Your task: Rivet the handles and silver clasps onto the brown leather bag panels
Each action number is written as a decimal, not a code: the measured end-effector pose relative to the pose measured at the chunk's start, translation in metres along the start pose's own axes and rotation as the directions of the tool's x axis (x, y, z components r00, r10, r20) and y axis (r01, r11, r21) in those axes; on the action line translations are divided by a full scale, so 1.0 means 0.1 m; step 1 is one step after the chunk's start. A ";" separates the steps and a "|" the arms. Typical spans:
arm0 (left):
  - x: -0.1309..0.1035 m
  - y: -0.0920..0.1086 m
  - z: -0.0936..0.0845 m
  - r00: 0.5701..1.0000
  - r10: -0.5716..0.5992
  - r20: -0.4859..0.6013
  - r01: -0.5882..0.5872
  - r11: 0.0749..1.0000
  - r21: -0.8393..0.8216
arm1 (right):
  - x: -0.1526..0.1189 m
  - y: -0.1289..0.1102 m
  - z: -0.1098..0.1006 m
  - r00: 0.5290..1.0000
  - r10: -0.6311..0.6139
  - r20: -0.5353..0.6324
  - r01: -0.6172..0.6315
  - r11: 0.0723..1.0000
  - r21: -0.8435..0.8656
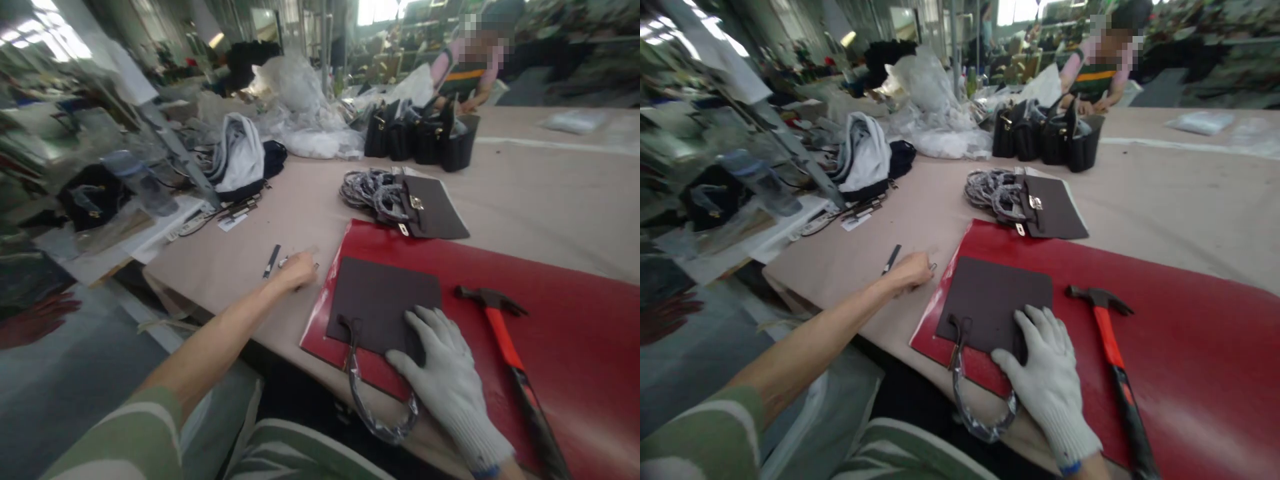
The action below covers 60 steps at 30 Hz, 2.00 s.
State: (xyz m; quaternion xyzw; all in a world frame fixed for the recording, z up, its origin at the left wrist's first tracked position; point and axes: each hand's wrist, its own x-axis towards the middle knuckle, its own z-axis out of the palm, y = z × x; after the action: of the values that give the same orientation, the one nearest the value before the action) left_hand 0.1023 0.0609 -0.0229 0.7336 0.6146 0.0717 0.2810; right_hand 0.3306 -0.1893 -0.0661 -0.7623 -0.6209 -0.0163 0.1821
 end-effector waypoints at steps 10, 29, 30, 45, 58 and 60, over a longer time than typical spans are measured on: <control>-0.50 0.42 0.22 0.951 0.275 0.139 -0.046 0.574 -0.817 | -0.03 -0.05 -0.05 0.998 0.056 0.011 -0.057 0.995 0.080; -0.86 0.57 0.93 0.819 0.571 0.049 -0.328 0.537 -0.777 | -0.04 0.00 -0.01 0.998 0.023 -0.050 -0.018 0.995 0.097; -0.86 0.56 0.93 0.817 0.574 0.049 -0.330 0.536 -0.777 | -0.04 0.00 -0.01 0.998 0.020 -0.054 -0.015 0.995 0.095; -0.89 0.46 0.98 0.480 0.861 -0.166 -0.848 0.407 -0.340 | -0.09 0.04 -0.13 0.995 0.061 -0.076 -0.029 0.929 0.369; -0.89 0.46 0.99 0.492 0.865 -0.096 -0.837 0.440 -0.326 | -0.13 0.83 -0.74 0.622 0.690 0.370 -0.783 0.567 0.257; -0.89 0.46 0.98 0.481 0.872 -0.093 -0.840 0.428 -0.333 | -0.05 0.76 -0.75 0.559 0.609 0.563 -0.799 0.212 0.563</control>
State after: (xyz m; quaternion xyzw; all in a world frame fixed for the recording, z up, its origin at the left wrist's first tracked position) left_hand 0.1650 -0.0583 -0.0600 0.8864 0.1213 0.2729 0.3537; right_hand 0.4168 -0.2290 -0.0174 -0.7944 -0.1575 0.4217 0.4078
